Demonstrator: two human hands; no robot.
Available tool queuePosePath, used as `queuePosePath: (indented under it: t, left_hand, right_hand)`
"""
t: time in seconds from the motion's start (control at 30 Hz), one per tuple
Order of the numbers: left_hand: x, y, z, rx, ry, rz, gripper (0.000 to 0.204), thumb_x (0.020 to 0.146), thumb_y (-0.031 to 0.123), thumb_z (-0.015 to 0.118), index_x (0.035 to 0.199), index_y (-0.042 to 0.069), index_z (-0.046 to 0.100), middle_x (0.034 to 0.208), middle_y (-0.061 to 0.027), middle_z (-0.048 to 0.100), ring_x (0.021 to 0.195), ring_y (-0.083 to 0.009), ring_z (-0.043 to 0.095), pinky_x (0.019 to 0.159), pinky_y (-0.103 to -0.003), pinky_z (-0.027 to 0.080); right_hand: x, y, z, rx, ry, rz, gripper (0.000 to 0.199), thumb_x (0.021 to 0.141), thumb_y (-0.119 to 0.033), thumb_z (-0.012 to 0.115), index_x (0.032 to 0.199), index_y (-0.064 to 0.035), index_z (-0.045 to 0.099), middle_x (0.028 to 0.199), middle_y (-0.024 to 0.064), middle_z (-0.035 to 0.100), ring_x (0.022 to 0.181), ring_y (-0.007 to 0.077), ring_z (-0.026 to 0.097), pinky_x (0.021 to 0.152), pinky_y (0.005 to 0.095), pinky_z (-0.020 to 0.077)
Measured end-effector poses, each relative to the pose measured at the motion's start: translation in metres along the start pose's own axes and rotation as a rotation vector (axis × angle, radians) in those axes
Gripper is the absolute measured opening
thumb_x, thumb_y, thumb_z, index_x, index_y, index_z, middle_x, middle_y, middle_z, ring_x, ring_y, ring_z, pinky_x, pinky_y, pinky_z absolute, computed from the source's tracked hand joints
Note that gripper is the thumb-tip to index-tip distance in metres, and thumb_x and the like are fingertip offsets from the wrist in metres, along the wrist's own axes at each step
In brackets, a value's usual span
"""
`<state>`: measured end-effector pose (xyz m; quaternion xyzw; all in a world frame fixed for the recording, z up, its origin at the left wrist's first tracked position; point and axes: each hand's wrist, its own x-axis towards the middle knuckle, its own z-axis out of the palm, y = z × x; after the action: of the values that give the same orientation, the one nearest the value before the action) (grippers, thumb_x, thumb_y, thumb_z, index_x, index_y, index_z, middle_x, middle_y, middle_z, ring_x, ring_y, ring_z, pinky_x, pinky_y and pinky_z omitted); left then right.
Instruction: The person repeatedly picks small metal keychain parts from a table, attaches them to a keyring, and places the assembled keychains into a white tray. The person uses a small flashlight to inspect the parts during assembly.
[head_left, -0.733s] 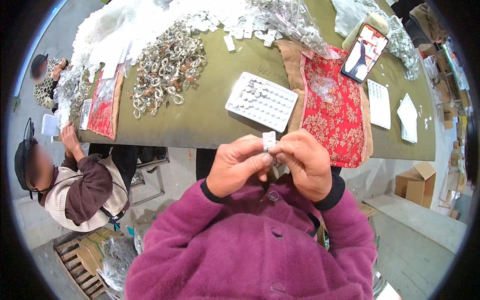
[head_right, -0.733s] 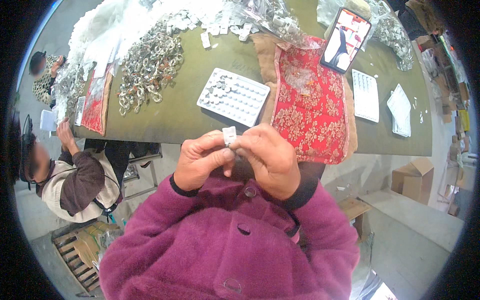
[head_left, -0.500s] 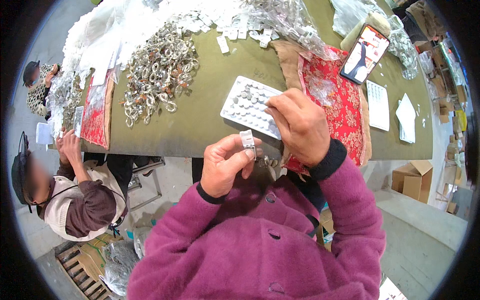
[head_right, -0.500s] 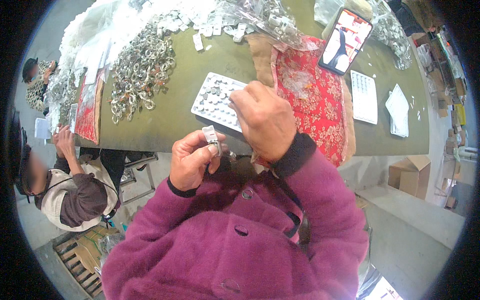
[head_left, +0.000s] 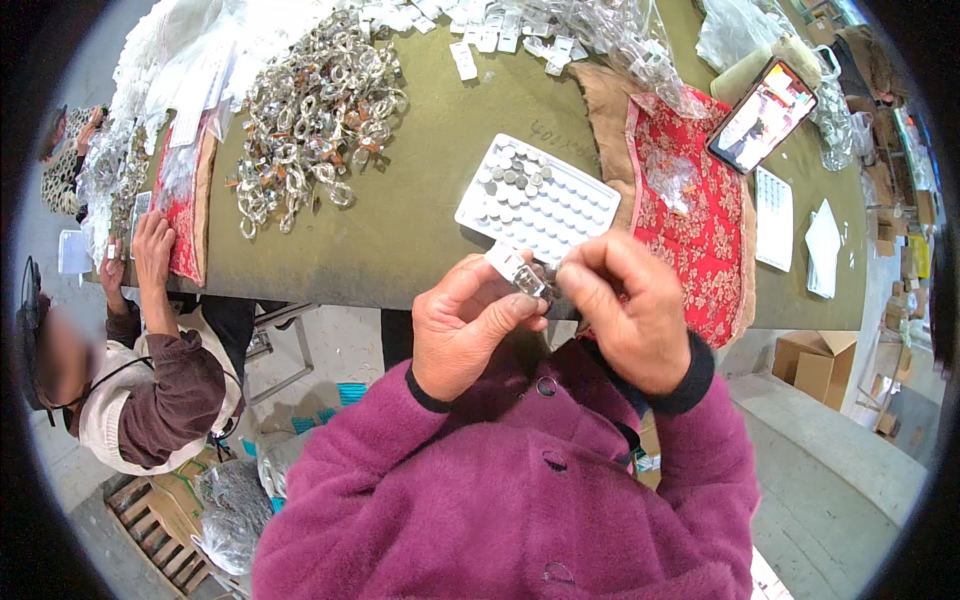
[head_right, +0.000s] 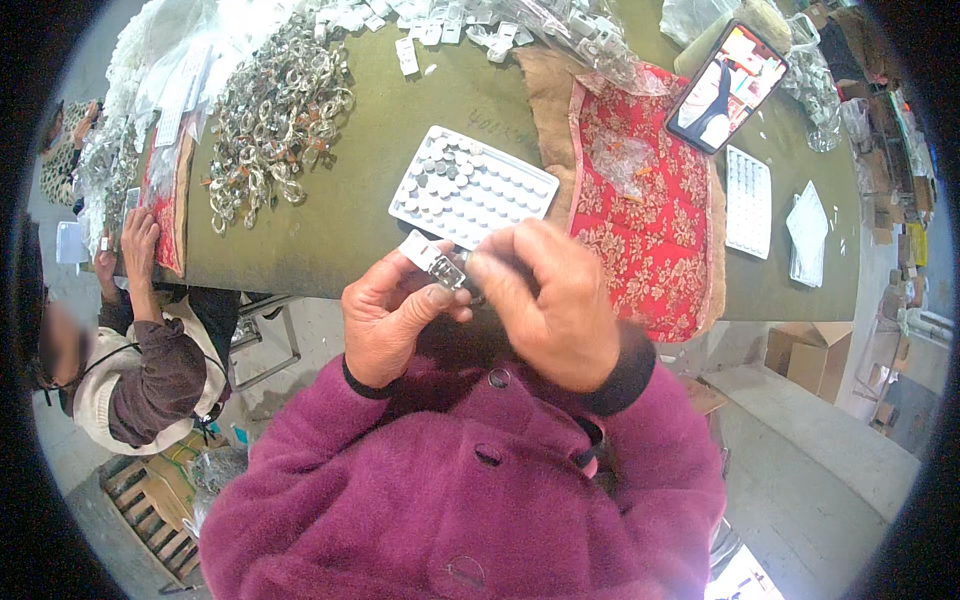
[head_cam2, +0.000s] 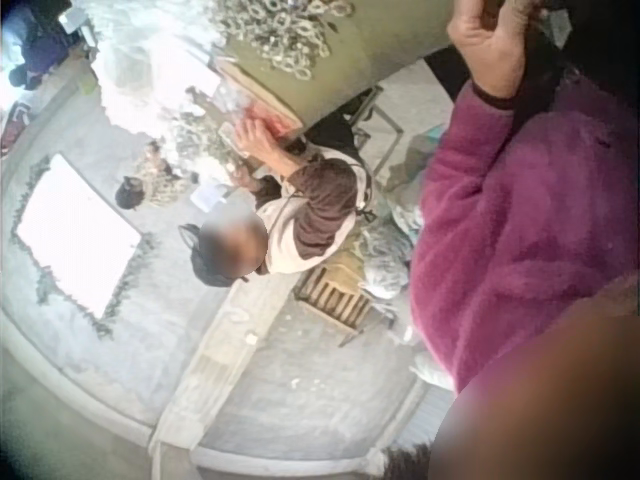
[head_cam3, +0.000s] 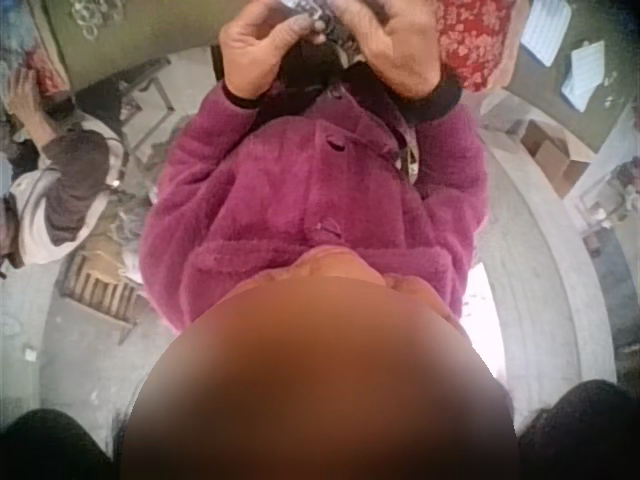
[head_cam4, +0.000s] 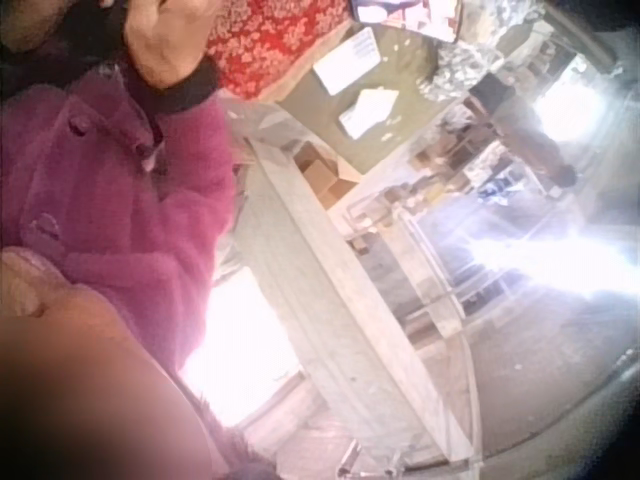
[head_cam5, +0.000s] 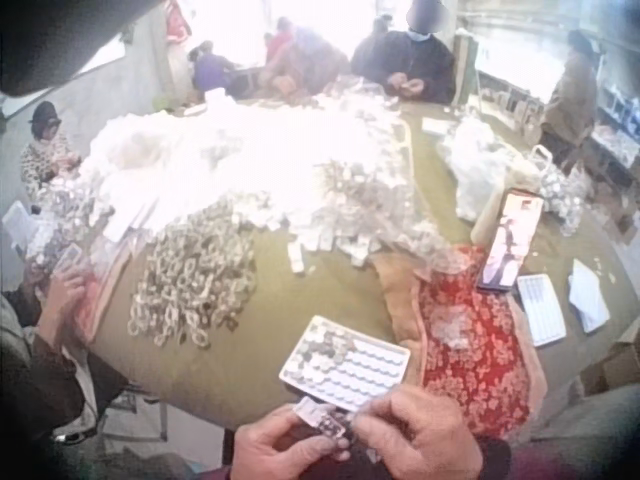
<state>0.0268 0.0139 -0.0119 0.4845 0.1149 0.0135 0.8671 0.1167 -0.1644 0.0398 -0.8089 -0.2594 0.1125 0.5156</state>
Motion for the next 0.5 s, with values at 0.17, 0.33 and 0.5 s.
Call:
queuePosePath:
  t: [0.17, 0.33, 0.5]
  left_hand:
    - [-0.006, 0.001, 0.005, 0.276, -0.065, 0.25, 0.036, 0.094, -0.008, 0.075, 0.13, -0.006, 0.07, 0.116, -0.0105, 0.071, 0.095, -0.0173, 0.072, 0.08, -0.031, 0.062]
    - [-0.007, 0.004, 0.006, 0.755, -0.13, 0.656, 0.034, 0.087, -0.006, 0.081, 0.121, -0.001, 0.076, 0.106, -0.0131, 0.074, 0.089, -0.0227, 0.074, 0.077, -0.032, 0.059]
    - [-0.02, 0.006, 0.011, 0.56, -0.194, 0.397, 0.028, 0.088, -0.003, 0.08, 0.116, -0.003, 0.074, 0.103, -0.012, 0.074, 0.086, -0.0173, 0.072, 0.072, -0.03, 0.057]
  right_hand:
    - [-0.035, 0.001, 0.025, 0.496, 0.028, 0.264, 0.01, 0.104, -0.009, 0.068, 0.102, 0.0013, 0.068, 0.087, 0.0035, 0.069, 0.083, 0.0088, 0.066, 0.072, 0.0261, 0.0533]
    - [-0.05, 0.004, 0.021, 0.571, 0.027, 0.369, 0.014, 0.102, -0.012, 0.071, 0.095, -0.0017, 0.066, 0.083, -0.003, 0.065, 0.078, 0.0042, 0.058, 0.068, 0.0228, 0.0474]
    - [-0.064, 0.007, 0.015, 0.65, -0.063, 0.412, 0.016, 0.102, -0.011, 0.071, 0.089, -0.0024, 0.066, 0.083, -0.0013, 0.065, 0.076, 0.0075, 0.058, 0.068, 0.0265, 0.0468]
